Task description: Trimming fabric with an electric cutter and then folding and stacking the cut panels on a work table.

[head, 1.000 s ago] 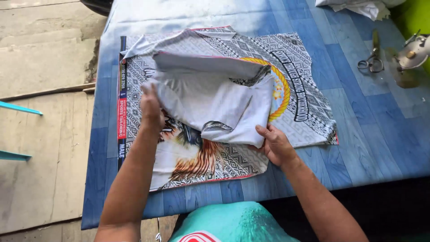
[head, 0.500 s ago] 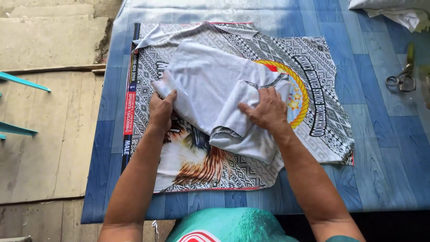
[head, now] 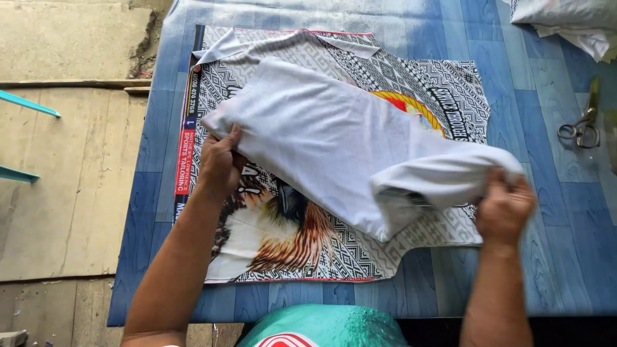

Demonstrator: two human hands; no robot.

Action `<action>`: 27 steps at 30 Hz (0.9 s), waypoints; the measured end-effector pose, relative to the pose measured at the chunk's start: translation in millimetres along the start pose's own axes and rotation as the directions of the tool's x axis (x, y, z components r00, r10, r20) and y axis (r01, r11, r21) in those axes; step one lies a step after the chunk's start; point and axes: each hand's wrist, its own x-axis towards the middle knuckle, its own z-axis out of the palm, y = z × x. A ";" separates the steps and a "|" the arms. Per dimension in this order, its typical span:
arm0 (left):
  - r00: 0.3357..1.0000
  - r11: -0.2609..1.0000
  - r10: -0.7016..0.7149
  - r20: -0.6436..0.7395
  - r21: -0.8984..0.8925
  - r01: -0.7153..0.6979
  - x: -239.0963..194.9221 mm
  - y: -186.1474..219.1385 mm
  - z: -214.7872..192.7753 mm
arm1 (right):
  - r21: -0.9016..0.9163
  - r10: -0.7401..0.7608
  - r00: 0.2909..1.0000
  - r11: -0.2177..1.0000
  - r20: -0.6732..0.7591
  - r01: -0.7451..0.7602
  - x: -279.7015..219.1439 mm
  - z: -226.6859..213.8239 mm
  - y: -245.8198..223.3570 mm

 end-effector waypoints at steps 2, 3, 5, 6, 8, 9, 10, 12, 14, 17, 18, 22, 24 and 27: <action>1.000 1.000 0.013 0.023 -0.017 -0.013 1.5 4.0 4.4 | 0.202 0.205 0.965 0.964 -0.163 -0.170 6.6 -36.0 -33.5; 1.000 1.000 0.010 0.027 -0.015 -0.009 4.6 5.5 2.7 | 0.202 0.206 0.964 0.964 -0.168 -0.171 14.5 -50.2 -33.7; 0.997 0.996 0.076 0.018 0.035 -0.076 12.3 7.1 1.7 | 0.031 0.134 0.974 0.991 -0.184 -0.131 31.2 -80.8 -35.4; 0.997 0.997 0.068 0.023 0.037 -0.069 -1.5 10.8 1.5 | 0.027 0.135 0.972 0.991 -0.192 -0.132 30.9 -94.6 -35.2; 0.989 0.986 0.146 0.025 0.080 -0.148 -26.9 23.5 -0.1 | -0.184 0.222 0.969 0.953 -0.108 -0.239 31.1 -115.3 -30.2; 0.990 0.986 0.137 0.028 0.087 -0.139 -34.4 23.4 -8.6 | -0.186 0.229 0.966 0.951 -0.117 -0.248 33.5 -120.6 -7.0; 0.992 0.988 0.124 -0.015 0.097 -0.122 -41.6 23.4 -17.3 | -0.256 0.333 0.940 0.904 -0.080 -0.342 35.5 -126.0 16.6; 0.993 0.989 0.104 -0.055 0.115 -0.098 -45.1 15.6 -39.6 | -0.324 0.442 0.895 0.840 -0.059 -0.436 24.4 -122.8 35.7; 0.970 0.958 -0.099 -0.223 0.241 0.153 -35.9 -1.0 -65.6 | -0.298 0.485 0.873 0.841 0.048 -0.451 7.5 -102.9 23.9; 0.976 0.925 -0.035 -0.214 0.363 0.113 -34.5 12.7 -50.2 | -0.493 0.513 0.849 0.775 0.126 -0.395 3.4 -84.1 -32.1; 0.975 0.923 -0.041 -0.219 0.366 0.121 -33.2 19.5 -44.3 | -0.497 0.521 0.845 0.769 0.124 -0.402 5.3 -92.0 -26.1; 0.989 0.957 0.102 -0.111 0.284 -0.067 -13.9 52.5 3.2 | -0.383 0.214 0.956 0.915 0.200 -0.124 66.3 -104.1 -36.6; 0.983 0.953 0.171 -0.072 0.267 -0.146 -0.4 73.9 30.0 | -0.394 0.089 0.958 0.919 0.272 0.027 114.0 -98.6 -41.9; 0.972 0.962 0.218 0.090 0.147 -0.229 26.8 114.5 64.5 | -0.197 -0.335 0.839 0.871 0.429 0.449 233.3 -98.3 -7.6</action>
